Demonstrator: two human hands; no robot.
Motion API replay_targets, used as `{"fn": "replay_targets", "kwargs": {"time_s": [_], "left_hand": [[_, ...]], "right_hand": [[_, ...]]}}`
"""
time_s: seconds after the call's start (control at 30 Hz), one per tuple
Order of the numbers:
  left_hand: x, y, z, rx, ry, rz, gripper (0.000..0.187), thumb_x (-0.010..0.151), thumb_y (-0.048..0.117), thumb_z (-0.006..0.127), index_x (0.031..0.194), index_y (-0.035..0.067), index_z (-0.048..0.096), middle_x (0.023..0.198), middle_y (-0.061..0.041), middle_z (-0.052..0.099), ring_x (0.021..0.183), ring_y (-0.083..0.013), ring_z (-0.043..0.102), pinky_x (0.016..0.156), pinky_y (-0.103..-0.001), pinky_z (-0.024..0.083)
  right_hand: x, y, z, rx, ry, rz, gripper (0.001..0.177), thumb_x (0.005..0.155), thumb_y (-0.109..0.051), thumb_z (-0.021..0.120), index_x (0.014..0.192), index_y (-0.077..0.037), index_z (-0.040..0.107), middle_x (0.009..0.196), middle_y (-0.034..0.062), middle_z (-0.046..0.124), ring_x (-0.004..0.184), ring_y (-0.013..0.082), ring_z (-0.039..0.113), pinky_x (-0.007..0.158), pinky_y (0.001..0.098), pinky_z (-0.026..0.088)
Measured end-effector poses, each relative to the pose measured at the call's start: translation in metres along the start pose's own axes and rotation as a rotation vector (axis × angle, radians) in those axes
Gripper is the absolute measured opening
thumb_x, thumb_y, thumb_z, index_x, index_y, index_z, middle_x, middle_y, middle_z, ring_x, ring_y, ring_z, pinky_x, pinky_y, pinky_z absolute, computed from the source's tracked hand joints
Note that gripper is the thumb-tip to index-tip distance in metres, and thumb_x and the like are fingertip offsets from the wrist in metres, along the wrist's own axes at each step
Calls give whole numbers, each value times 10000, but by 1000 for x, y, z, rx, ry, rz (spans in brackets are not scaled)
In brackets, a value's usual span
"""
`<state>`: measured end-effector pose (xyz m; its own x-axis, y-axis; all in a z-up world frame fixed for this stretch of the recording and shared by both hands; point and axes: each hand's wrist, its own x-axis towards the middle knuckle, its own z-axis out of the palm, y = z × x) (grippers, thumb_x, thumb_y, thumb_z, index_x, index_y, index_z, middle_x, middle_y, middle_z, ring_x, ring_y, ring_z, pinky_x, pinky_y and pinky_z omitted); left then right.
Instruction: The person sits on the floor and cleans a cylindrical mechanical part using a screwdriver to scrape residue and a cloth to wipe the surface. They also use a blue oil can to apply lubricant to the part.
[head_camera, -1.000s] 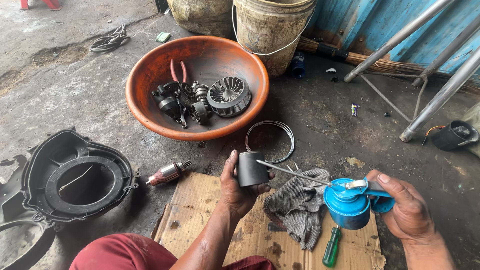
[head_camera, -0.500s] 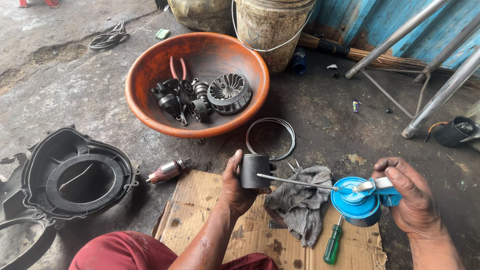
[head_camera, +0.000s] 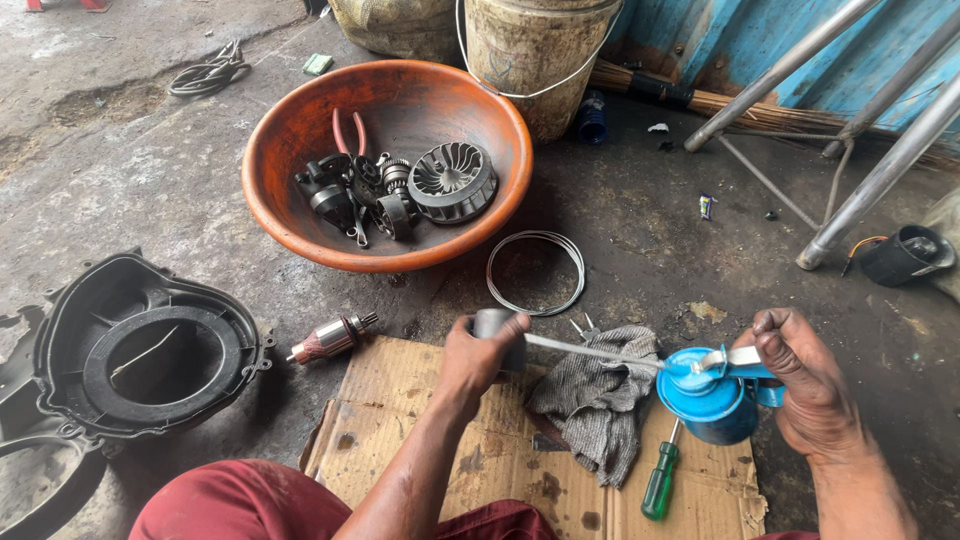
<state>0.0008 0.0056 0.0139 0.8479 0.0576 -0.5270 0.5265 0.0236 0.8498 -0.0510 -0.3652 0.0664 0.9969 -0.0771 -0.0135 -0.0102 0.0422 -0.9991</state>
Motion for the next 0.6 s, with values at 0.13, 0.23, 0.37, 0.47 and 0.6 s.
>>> {"fn": "replay_targets", "kwargs": {"time_s": [0.13,0.23,0.37,0.47,0.6], "left_hand": [[-3,3,-14,547,-2,203,977,635,479,930,1376,3,509,1142,-179,710,989,-261,735,891,-401,601],[-12,0,-10,762,-56,328,997,564,445,950,1373,43,528,1231,-137,674,1101,-277,672,996,-419,546],[-27,0,-2,1089,1,434,945,590,471,962,1348,84,552,1312,-117,571,1236,-316,503,1074,-462,432],[-35,5,-1,1059,4,461,985,591,523,933,1379,84,537,1288,-128,554,1234,-332,470,1085,-474,392],[-43,15,-7,986,-30,517,1110,571,660,880,1432,72,499,1312,-138,557,1281,-342,461,1111,-490,352]], "right_hand": [[3,10,-18,-63,84,37,391,931,-390,709,1148,-100,563,935,77,634,898,175,604,800,323,477],[2,17,-28,-15,213,12,356,973,-423,678,1127,-116,588,965,51,627,909,170,598,812,327,479],[4,20,-17,279,312,-44,370,1033,-497,691,1088,-145,592,1020,9,618,988,166,614,929,356,498],[2,17,2,411,345,-20,458,984,-597,697,1068,-160,590,1016,4,623,1006,192,629,956,411,504],[-5,9,29,355,143,41,655,800,-705,664,1058,-103,640,1012,58,685,998,228,659,913,453,516]]}}
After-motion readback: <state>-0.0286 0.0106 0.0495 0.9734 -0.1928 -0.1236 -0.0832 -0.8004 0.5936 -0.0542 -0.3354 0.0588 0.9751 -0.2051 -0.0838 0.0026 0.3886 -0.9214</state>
